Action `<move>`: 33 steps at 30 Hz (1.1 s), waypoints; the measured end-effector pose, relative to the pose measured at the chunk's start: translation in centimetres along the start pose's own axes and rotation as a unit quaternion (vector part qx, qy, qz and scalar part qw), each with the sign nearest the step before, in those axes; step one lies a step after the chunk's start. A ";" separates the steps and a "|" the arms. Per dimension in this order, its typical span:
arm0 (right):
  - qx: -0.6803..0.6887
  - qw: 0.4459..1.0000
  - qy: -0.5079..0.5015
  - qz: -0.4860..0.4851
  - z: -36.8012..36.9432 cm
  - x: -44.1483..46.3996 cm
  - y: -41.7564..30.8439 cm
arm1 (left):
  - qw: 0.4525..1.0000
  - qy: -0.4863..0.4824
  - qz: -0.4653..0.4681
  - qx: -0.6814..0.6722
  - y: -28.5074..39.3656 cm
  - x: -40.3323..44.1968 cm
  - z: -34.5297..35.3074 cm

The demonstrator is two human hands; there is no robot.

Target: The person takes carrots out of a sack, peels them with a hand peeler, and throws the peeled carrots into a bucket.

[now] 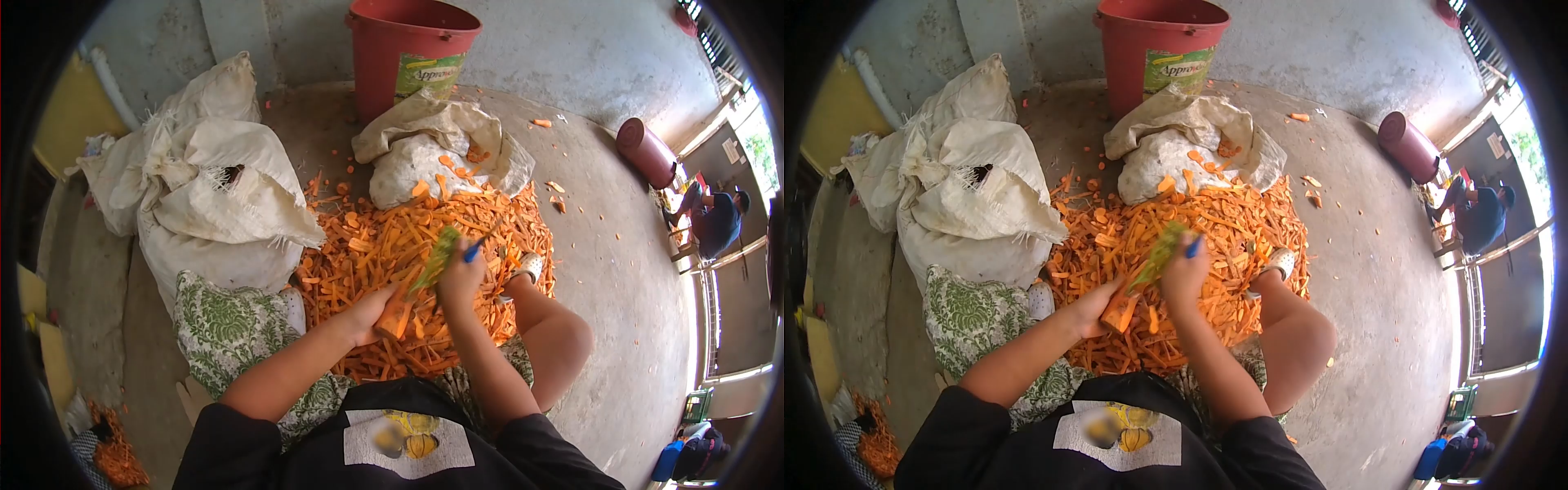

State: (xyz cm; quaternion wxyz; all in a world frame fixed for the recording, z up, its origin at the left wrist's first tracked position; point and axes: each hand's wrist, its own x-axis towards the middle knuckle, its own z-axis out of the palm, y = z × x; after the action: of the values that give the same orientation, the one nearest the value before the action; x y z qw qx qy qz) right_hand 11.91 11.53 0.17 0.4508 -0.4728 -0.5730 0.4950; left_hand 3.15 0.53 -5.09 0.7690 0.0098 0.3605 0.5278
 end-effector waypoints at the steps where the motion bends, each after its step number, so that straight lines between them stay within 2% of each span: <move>1: 0.000 1.000 0.000 0.001 0.5 -1.3 0.4 | 0.999 0.032 0.022 -0.012 -0.1 0.0 0.2; 3: -0.198 0.974 -0.056 -0.100 0.9 -2.9 1.5 | 0.999 0.018 0.033 -0.011 -0.3 0.0 0.4; 4: -0.198 0.974 -0.056 -0.100 1.0 -2.3 2.5 | 0.999 0.005 0.047 -0.010 -0.4 -0.1 0.4; 5: -0.202 0.975 -0.024 -0.083 1.0 -1.2 4.0 | 0.999 0.005 0.047 -0.011 -0.4 -0.2 0.4; 7: -0.211 0.972 0.057 -0.082 0.2 1.3 4.4 | 0.996 -0.003 -0.040 0.083 -0.4 -0.8 0.4; 8: -0.214 0.966 0.106 -0.097 -0.9 3.2 3.9 | 0.993 -0.025 -0.039 0.106 -0.4 -1.1 0.6; 10: -0.239 0.945 0.206 -0.089 -3.7 7.9 7.7 | 0.991 -0.051 -0.042 0.115 -0.4 -1.3 0.9; 11: -0.239 0.945 0.207 -0.089 -3.7 8.1 7.5 | 0.988 -0.076 -0.046 0.124 -0.2 -1.6 1.2; 13: -0.006 0.988 0.156 -0.008 -3.9 7.4 5.3 | 0.992 -0.039 -0.050 0.105 -0.1 -1.5 1.2; 15: -0.095 0.993 0.056 -0.028 -2.5 3.8 3.1 | 0.999 -0.023 -0.025 0.037 -0.3 -0.4 -0.2; 16: -0.037 0.999 0.009 0.025 -1.1 0.9 0.4 | 0.999 -0.013 0.013 0.034 -0.2 -0.6 0.2; 17: -0.072 0.996 -0.020 -0.057 0.0 -0.2 2.8 | 0.999 -0.012 0.014 0.033 -0.2 -0.6 0.6; 18: -0.127 0.986 -0.031 -0.104 0.6 -2.3 1.5 | 0.999 -0.002 0.032 0.007 -0.2 -0.7 1.1; 22: -0.200 0.972 -0.028 -0.118 1.1 -2.5 2.4 | 0.997 0.013 0.072 -0.011 -0.9 -0.5 1.3; 24: -0.241 0.966 -0.014 -0.096 0.9 -1.7 2.2 | 0.996 0.021 0.092 -0.004 -1.0 -0.1 1.2; 25: -0.242 0.965 -0.015 -0.096 0.8 -1.2 2.2 | 0.995 0.029 0.081 0.046 -0.4 -0.3 1.6; 27: -0.239 0.966 0.015 -0.093 0.7 0.0 2.1 | 0.992 0.037 0.071 0.095 -0.2 -0.4 1.7; 29: -0.286 0.937 0.101 -0.172 -0.2 3.0 4.2 | 0.971 0.058 0.058 0.225 -0.5 -0.5 1.5; 31: -0.272 0.935 0.197 -0.115 -2.9 7.2 5.0 | 0.950 0.002 0.035 0.312 -2.3 -1.6 1.9; 32: -0.257 0.942 0.205 -0.068 -4.7 9.2 6.2 | 0.935 0.022 0.014 0.354 -3.1 -1.6 2.2; 33: -0.242 0.946 0.214 -0.021 -5.5 10.1 6.1 | 0.950 -0.039 0.035 0.308 -2.7 -2.2 2.8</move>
State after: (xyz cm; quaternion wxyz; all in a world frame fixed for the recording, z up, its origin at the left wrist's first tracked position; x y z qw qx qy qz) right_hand 16.42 22.63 -4.84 0.4451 -0.6499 -0.5757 0.2192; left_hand 6.50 -1.43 -2.84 0.7230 0.2795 0.4748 0.4169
